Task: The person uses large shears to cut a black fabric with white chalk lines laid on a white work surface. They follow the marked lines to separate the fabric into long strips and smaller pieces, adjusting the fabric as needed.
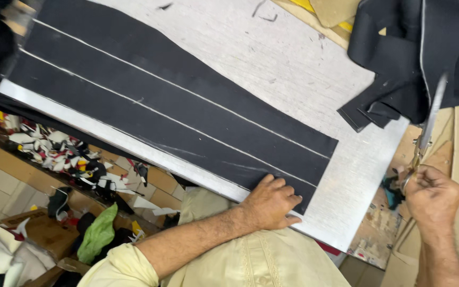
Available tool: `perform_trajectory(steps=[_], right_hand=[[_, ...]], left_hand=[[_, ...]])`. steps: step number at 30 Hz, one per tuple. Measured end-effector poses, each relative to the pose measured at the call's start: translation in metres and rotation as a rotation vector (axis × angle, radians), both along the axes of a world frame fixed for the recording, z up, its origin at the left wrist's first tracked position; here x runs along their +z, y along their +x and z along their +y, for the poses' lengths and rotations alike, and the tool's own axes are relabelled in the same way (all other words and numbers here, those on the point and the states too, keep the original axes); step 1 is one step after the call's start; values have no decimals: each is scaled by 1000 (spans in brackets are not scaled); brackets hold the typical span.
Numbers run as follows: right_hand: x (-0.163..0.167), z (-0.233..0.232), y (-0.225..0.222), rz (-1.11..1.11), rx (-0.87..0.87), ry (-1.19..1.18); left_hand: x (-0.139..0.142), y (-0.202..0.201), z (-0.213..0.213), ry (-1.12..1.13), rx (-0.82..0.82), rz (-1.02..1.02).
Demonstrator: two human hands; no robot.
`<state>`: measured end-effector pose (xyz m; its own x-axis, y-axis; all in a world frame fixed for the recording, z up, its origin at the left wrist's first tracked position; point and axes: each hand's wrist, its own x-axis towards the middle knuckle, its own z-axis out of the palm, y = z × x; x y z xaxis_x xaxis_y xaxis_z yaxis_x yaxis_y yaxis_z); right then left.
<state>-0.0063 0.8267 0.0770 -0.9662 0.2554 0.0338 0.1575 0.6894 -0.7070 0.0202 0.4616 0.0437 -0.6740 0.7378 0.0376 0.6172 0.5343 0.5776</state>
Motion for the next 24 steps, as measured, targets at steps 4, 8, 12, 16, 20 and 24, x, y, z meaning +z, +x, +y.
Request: perform_trajectory(steps=[4, 8, 12, 16, 20, 24], right_hand=[[5, 11, 33, -259, 117, -122], [13, 50, 44, -734, 246, 54], [19, 93, 51, -1211, 329, 298], [28, 99, 40, -1234, 449, -55], [29, 57, 11, -1317, 436, 116], [31, 7, -9, -1224, 603, 87]], left_hand=[[-8, 9, 13, 61, 64, 75], [-14, 17, 24, 63, 84, 55], [-19, 21, 38, 137, 173, 160], [-22, 23, 49, 50, 165, 96], [-19, 24, 48, 286, 268, -2], [-8, 26, 43, 373, 300, 67]])
